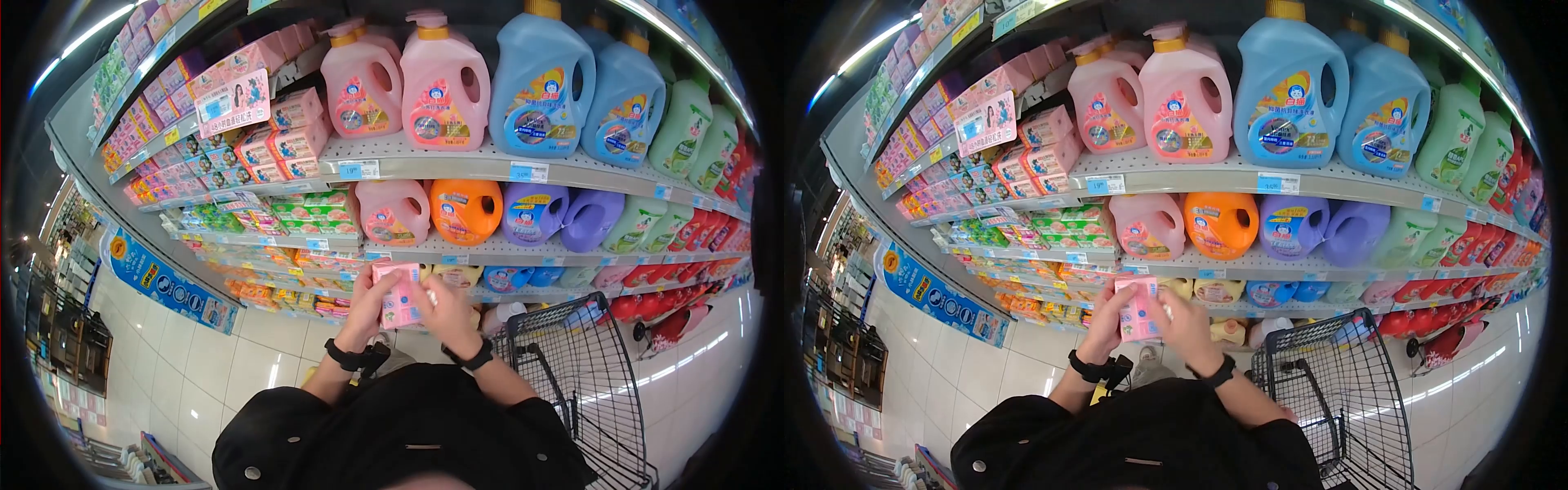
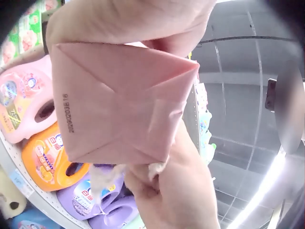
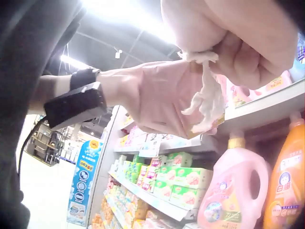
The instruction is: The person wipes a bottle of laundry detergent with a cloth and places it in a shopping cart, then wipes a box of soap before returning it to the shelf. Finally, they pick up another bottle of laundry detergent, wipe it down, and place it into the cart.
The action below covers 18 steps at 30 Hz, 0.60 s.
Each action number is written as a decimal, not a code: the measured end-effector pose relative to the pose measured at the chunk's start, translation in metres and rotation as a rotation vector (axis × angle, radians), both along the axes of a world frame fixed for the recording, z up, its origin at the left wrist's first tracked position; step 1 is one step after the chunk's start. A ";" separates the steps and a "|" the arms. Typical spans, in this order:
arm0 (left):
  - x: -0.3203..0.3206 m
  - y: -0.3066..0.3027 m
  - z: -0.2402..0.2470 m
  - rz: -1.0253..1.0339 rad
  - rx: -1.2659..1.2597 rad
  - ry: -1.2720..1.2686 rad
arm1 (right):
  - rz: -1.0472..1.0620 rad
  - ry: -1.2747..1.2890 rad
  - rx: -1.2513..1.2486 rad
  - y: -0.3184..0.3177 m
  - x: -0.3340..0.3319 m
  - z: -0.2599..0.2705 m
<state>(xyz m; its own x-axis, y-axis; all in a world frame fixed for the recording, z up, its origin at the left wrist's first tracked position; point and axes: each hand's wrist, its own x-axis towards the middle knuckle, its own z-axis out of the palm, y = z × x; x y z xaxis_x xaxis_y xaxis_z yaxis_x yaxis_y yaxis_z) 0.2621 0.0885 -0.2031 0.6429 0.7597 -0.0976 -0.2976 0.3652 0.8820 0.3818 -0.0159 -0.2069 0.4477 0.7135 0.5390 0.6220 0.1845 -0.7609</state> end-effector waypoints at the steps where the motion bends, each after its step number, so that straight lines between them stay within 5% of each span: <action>1: -0.003 0.003 0.000 0.010 0.009 0.018 | 0.009 -0.013 -0.004 -0.004 -0.010 -0.008; 12: 0.002 -0.015 -0.005 0.034 0.049 0.078 | -0.127 -0.160 0.051 0.011 0.007 0.000; 18: -0.006 -0.001 -0.001 0.056 0.029 0.061 | 0.022 0.157 0.057 -0.002 -0.021 -0.026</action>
